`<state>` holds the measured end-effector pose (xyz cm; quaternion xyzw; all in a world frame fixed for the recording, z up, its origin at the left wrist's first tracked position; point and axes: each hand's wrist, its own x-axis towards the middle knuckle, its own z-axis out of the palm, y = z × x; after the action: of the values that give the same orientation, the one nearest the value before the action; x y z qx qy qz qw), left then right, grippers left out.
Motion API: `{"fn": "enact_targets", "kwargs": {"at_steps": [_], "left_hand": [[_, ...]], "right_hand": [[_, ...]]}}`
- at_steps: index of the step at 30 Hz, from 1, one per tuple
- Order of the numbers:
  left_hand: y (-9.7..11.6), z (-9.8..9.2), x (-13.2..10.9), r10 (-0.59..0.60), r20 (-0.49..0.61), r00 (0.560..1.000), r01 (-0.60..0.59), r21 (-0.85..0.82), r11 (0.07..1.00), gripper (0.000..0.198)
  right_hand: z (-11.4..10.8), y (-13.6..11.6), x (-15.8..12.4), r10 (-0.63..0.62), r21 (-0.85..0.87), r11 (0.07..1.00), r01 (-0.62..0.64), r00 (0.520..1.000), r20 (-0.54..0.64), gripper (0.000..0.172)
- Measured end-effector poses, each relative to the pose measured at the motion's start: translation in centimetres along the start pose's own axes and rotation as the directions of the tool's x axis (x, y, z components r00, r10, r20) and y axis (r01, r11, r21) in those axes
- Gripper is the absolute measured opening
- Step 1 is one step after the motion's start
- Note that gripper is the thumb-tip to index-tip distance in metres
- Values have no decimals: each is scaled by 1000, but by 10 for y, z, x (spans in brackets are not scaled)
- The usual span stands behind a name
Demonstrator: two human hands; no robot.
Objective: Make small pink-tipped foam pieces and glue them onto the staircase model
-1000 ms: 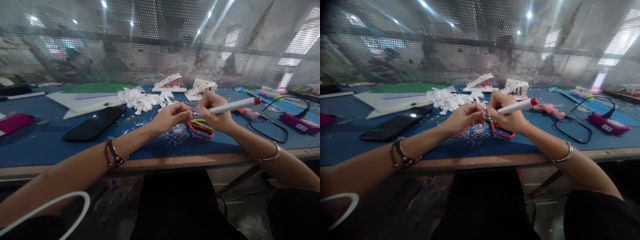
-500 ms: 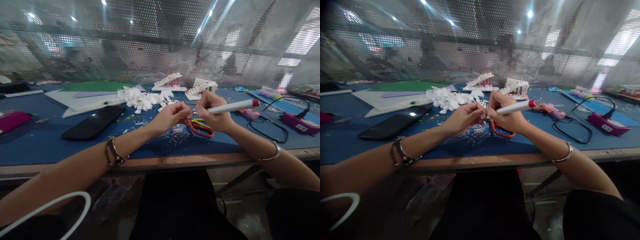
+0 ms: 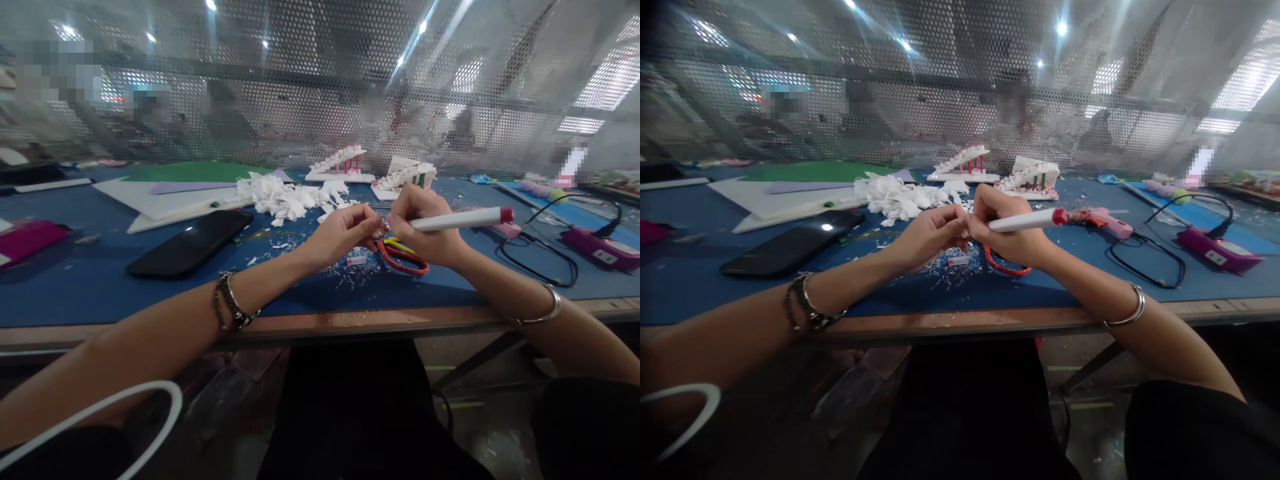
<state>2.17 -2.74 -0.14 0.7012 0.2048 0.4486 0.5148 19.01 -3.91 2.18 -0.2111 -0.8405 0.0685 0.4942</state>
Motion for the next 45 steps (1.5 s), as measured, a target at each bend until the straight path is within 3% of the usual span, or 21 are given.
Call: {"fn": "enact_targets", "kwargs": {"at_steps": [3,9,14,18,26,31,35,39,45], "left_hand": [[-1,-1,0,7,-26,1000,-6,31,1000,31],[0,-1,0,-19,38,999,14,109,994,30],[1,0,-2,-25,106,994,20,47,999,25],[1,3,-4,-44,136,990,42,14,999,24],[1,6,-2,-61,89,994,64,-30,997,30],[3,5,-2,-59,85,995,64,-66,996,30],[2,5,-2,-52,84,995,59,-89,994,30],[2,5,-3,-80,97,992,88,-77,993,29],[7,8,-4,-112,83,990,123,-138,983,31]], "right_hand": [[1,0,0,-6,-25,1000,5,999,-43,22],[3,-4,1,-21,-38,999,22,999,26,21],[2,-3,2,-62,-1,998,62,998,13,20],[2,-2,0,-27,20,999,26,998,52,20],[3,1,-1,-19,66,998,14,998,67,21],[1,1,-1,-26,27,999,26,1000,5,20],[2,-1,-1,-51,42,998,49,997,49,21],[1,-4,-1,-10,9,1000,10,1000,-15,19],[1,-7,-1,9,-27,1000,-7,999,46,21]]}}
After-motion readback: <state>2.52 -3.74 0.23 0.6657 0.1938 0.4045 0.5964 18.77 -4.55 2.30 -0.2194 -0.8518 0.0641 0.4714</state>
